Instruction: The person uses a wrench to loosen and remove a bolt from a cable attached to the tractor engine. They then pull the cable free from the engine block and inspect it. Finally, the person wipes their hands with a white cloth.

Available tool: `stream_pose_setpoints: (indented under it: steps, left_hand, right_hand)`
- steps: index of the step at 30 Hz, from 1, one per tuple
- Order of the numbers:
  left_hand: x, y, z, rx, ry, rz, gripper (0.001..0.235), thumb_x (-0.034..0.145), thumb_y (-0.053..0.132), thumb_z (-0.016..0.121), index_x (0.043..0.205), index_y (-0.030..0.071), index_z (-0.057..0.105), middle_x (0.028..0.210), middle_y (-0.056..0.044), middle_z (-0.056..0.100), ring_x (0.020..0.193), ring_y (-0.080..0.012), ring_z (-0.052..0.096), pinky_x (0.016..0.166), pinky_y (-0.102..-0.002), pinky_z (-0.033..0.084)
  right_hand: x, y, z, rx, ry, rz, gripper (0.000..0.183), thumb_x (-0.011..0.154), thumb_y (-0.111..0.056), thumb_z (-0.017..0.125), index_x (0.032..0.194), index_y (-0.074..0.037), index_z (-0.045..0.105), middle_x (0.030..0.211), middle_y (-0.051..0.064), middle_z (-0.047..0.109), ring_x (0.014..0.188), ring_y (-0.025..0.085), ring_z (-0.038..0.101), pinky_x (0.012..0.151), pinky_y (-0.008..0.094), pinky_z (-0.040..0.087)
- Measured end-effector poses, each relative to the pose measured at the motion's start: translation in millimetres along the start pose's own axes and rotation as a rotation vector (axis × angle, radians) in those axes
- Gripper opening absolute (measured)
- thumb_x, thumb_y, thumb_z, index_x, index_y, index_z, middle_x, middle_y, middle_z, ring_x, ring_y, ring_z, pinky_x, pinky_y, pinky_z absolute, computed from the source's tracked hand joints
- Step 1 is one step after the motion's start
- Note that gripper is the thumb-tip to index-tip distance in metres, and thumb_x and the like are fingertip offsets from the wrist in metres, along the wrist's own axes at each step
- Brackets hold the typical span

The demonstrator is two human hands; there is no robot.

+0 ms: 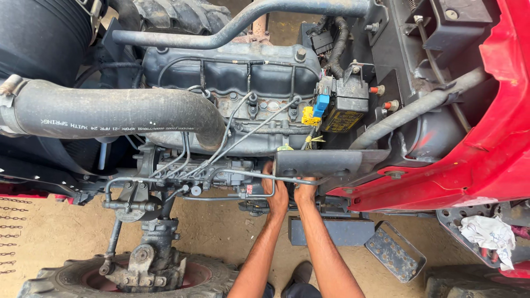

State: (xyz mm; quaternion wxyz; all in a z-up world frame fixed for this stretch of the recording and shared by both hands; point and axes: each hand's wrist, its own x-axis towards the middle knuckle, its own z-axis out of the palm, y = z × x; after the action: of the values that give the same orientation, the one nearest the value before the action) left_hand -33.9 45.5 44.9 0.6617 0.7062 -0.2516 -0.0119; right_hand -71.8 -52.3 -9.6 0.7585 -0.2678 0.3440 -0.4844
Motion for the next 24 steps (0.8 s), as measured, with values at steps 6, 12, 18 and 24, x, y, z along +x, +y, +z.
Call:
stream_pose_setpoints:
  steps: [6,12,18,24]
  left_hand:
    - [40,4,-2,0.285,-0.101,-0.100,0.046,0.096,0.029,0.057,0.136,0.005,0.057,0.116,-0.030,0.066,0.100,-0.0502,0.063,0.084,-0.056,0.049]
    - [27,-3,-11,0.201,0.007,0.082,0.031,0.101,0.025,0.059,0.122,0.002,0.058,0.106,-0.030,0.068,0.098,-0.0521,0.064,0.079,-0.055,0.052]
    - [4,5,-30,0.115,0.007,0.064,0.021,0.098,0.003,0.058,0.118,0.003,0.065,0.094,-0.023,0.070,0.089,-0.0426,0.070,0.074,-0.048,0.055]
    - [-4,16,-30,0.196,0.145,0.045,0.014,0.099,0.004,0.061,0.110,0.004,0.070,0.090,-0.018,0.071,0.084,-0.0389,0.067,0.073,-0.048,0.052]
  right_hand:
    - [-1,-10,7,-0.087,0.023,0.031,0.016,0.101,-0.031,0.055,0.101,-0.015,0.059,0.076,-0.001,0.057,0.057,0.009,0.048,0.044,0.025,0.036]
    - [-9,-17,13,-0.055,-0.018,0.047,0.012,0.101,-0.027,0.055,0.100,-0.015,0.059,0.074,-0.002,0.054,0.056,0.009,0.047,0.044,0.025,0.037]
    - [-3,-9,-1,-0.082,-0.052,0.049,0.008,0.095,-0.020,0.060,0.094,-0.012,0.062,0.071,0.001,0.056,0.053,0.010,0.048,0.041,0.027,0.036]
    - [-7,-5,-9,-0.076,-0.099,0.065,0.014,0.098,-0.019,0.067,0.092,-0.010,0.059,0.064,0.000,0.048,0.047,0.009,0.044,0.039,0.027,0.036]
